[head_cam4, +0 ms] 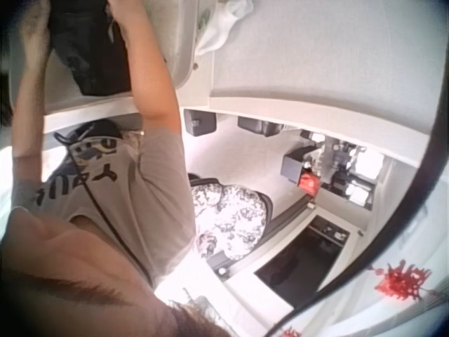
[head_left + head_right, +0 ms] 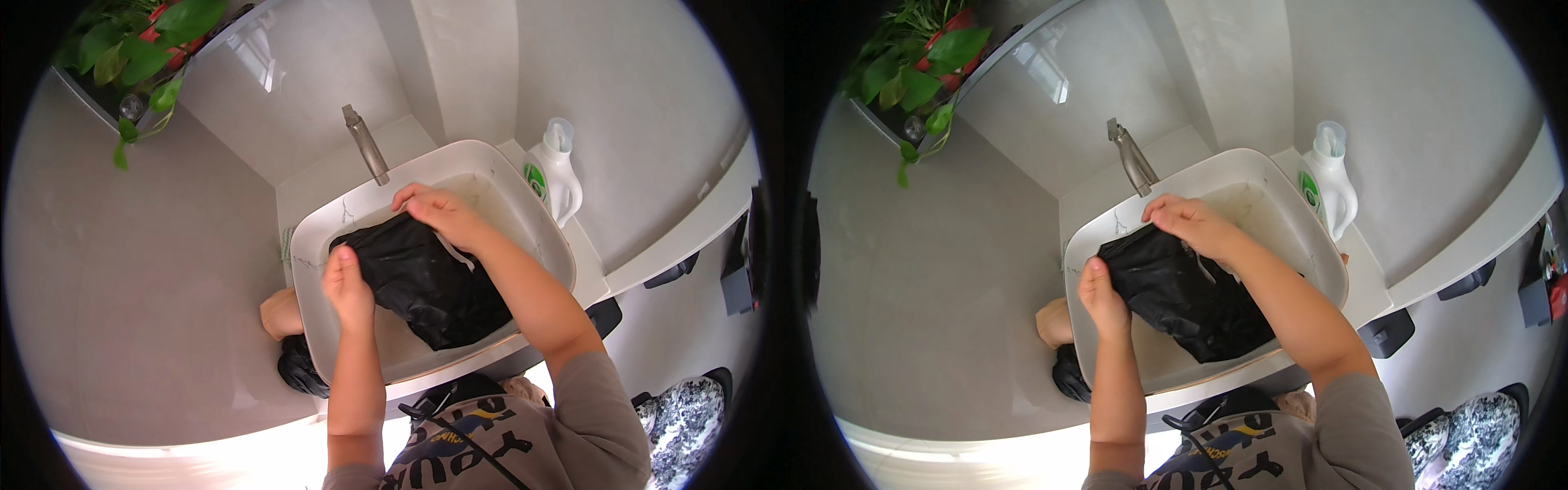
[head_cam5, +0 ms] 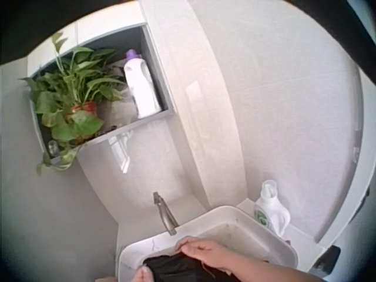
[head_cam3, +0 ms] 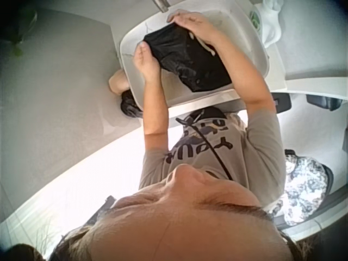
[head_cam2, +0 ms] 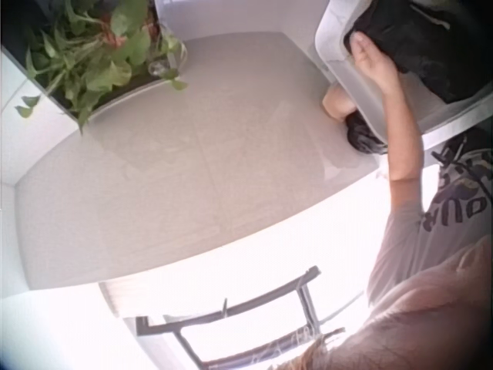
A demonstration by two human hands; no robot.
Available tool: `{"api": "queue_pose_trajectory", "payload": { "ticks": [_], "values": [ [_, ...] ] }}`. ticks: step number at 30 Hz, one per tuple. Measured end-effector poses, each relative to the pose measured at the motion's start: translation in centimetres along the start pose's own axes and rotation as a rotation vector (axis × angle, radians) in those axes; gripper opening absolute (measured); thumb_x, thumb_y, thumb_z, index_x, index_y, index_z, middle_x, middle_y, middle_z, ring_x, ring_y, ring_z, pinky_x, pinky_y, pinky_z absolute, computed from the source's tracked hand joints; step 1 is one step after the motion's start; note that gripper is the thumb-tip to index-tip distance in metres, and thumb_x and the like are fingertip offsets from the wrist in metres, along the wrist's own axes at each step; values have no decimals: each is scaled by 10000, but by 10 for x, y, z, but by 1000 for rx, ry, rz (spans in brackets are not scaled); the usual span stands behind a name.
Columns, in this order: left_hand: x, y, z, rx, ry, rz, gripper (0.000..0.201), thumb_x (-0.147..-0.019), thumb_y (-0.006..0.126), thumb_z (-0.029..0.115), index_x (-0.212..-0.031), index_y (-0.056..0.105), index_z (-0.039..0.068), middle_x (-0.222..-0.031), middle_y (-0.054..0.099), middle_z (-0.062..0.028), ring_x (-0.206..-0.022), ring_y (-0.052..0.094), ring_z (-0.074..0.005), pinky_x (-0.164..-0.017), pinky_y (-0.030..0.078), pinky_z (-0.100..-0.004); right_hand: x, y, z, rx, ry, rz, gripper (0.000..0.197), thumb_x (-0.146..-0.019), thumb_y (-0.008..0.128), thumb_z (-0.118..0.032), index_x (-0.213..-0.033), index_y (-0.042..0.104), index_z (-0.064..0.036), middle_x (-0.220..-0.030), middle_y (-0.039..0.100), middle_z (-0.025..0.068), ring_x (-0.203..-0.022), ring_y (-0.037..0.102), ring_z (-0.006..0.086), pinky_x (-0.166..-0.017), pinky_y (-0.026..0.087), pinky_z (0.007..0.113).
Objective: The person hand-washes a black garment in a white sink. They submerge the item in soapy water, scrub it with both hands, and repeatedly wring it out to remove excess water. The person briefly turns on the tap to rinse the garment before continuing to scrub and wring it.
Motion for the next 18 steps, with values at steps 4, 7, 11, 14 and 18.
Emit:
{"api": "queue_pose_trajectory", "payload": {
  "ticks": [4, 7, 11, 14, 18],
  "values": [
    [-5, 8, -17, -319, -16, -91, 295, -981, 467, 186, -1078, 605, -55, -1052, 637, -113, -990, 559, -165, -903, 417, -283, -3, -20, 2, 206, 29, 138, 364, -964, 500, -338, -791, 574, -26, -808, 556, -13, -793, 504, 92, -758, 411, 256],
    [-5, 7, -22, -355, -81, -84, 293, -987, 448, 199, -1076, 593, -40, -996, 632, -109, -930, 565, -169, -873, 426, -281, -2, -18, 14, 540, 148, 99, 434, -942, 498, -412, -773, 593, -23, -694, 564, 57, -690, 547, 176, -666, 437, 317],
    [0, 0, -53, -137, -287, -27, 308, -1001, 420, 236, -1004, 584, -24, -885, 608, -57, -828, 542, -142, -776, 442, -267, 2, 7, 10, 884, -9, 105, 425, -905, 519, -438, -737, 598, -56, -688, 570, 119, -694, 592, 296, -602, 450, 393],
    [14, 7, -73, 78, -538, 2, 365, -999, 417, 310, -1090, 565, -11, -998, 610, -72, -909, 559, -164, -835, 448, -286, 10, 46, -3, 1033, -225, 110, 379, -876, 553, -400, -698, 587, -67, -716, 575, 71, -670, 583, 304, -551, 460, 421],
    [31, 16, -69, 179, -804, 73, 423, -969, 446, 397, -1153, 548, 30, -1113, 603, -94, -986, 592, -198, -835, 482, -337, 19, 80, -27, 1018, -404, 118, 311, -861, 566, -349, -677, 606, -102, -714, 552, 44, -666, 604, 238, -515, 476, 363]
  ]
}}
Point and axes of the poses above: each hand's wrist, its own x-axis away from the middle knuckle, its own y-axis out of the palm, z = x × y, the point moved 9 cm from there along -x, towards the middle knuckle
